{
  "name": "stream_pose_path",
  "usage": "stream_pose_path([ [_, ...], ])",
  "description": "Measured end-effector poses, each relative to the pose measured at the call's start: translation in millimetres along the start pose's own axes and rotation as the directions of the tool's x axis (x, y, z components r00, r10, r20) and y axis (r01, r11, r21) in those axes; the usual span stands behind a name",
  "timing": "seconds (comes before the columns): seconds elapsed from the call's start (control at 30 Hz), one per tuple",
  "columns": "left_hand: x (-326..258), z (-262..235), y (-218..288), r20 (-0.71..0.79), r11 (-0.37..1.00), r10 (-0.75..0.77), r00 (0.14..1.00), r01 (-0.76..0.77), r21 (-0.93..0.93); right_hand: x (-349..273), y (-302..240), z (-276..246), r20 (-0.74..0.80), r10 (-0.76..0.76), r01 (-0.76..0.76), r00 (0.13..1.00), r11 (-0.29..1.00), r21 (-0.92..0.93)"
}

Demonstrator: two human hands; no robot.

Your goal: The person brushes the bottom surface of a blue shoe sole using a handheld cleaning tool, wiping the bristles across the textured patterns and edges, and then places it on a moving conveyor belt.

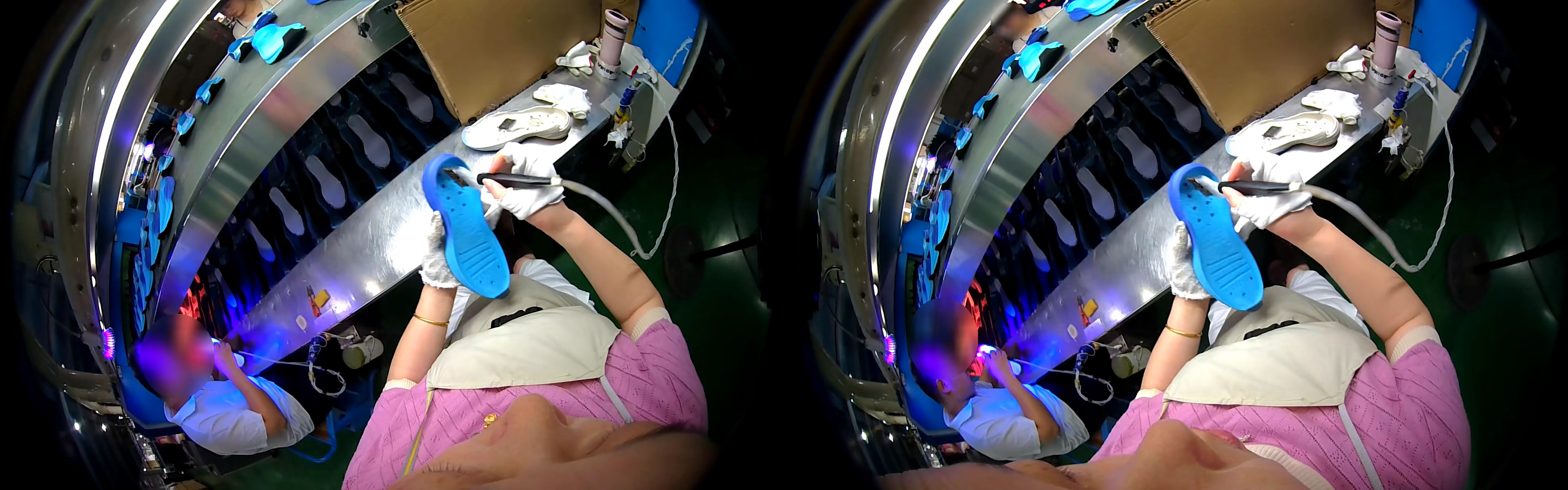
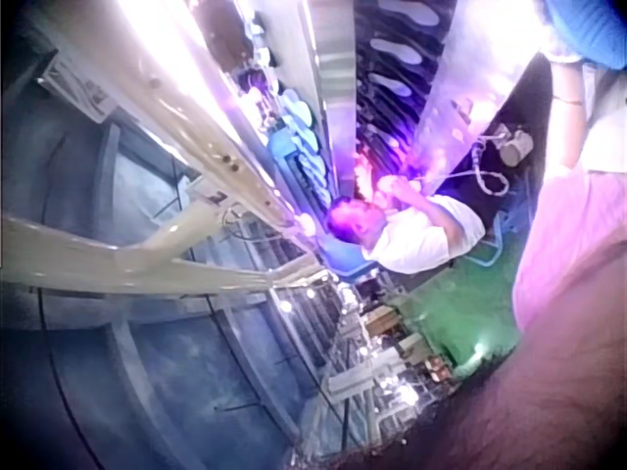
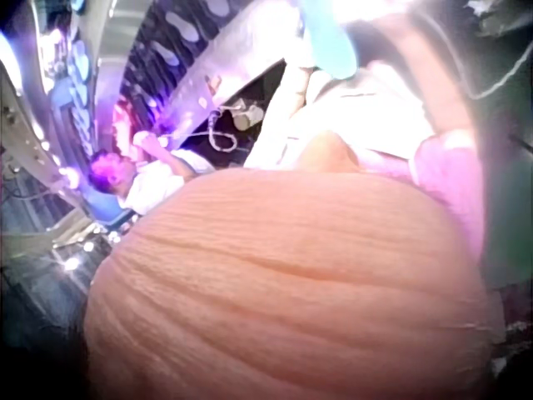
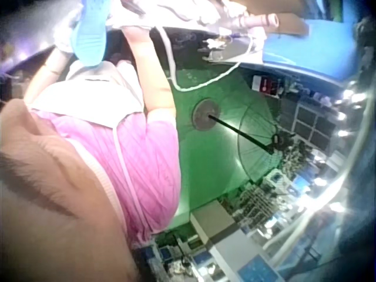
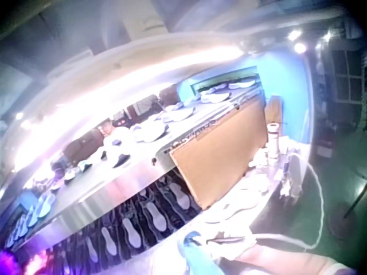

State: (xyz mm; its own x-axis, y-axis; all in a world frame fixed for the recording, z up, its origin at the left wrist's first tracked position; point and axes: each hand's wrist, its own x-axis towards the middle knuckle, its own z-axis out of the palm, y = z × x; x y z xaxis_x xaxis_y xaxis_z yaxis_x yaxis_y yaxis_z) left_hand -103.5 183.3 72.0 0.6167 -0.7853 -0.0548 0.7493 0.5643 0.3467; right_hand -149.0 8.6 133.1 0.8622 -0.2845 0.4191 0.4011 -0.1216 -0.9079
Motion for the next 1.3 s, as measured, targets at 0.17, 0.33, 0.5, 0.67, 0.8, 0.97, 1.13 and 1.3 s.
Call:
stream_pose_path([
  [0.17,10,-7,-15,-0.194,0.994,0.103,0.976,-0.094,0.055,-13,-13,19,0.203,-0.223,0.279,0.954,0.906,-0.319],
  [0.33,4,-16,-2,-0.028,0.989,0.07,0.997,-0.065,0.134,-19,-14,11,0.16,0.094,-0.088,0.983,0.995,-0.045],
  [0.5,12,12,-4,-0.202,0.96,0.214,0.956,-0.167,0.225,-27,-9,26,0.266,-0.158,0.235,0.951,0.929,-0.286],
  [0.67,9,0,8,-0.17,0.97,0.231,0.958,-0.213,0.117,-32,-14,20,0.265,-0.018,0.074,0.964,0.977,-0.202],
  [0.8,14,-1,19,-0.186,0.963,0.26,0.948,-0.241,0.116,-35,-17,28,0.415,-0.174,0.296,0.893,0.922,-0.251],
  [0.97,9,-7,30,-0.065,0.962,0.265,0.962,-0.269,-0.057,-29,-21,17,0.379,0.248,-0.254,0.891,0.967,-0.035],
  [1.13,-8,18,8,0.159,0.954,0.274,0.949,-0.247,-0.168,-16,-14,8,0.232,0.152,-0.156,0.961,0.988,0.002],
  [1.3,9,-1,9,-0.122,0.883,0.354,0.927,-0.289,0.37,-32,-18,28,0.285,-0.116,0.127,0.952,0.992,-0.018],
])
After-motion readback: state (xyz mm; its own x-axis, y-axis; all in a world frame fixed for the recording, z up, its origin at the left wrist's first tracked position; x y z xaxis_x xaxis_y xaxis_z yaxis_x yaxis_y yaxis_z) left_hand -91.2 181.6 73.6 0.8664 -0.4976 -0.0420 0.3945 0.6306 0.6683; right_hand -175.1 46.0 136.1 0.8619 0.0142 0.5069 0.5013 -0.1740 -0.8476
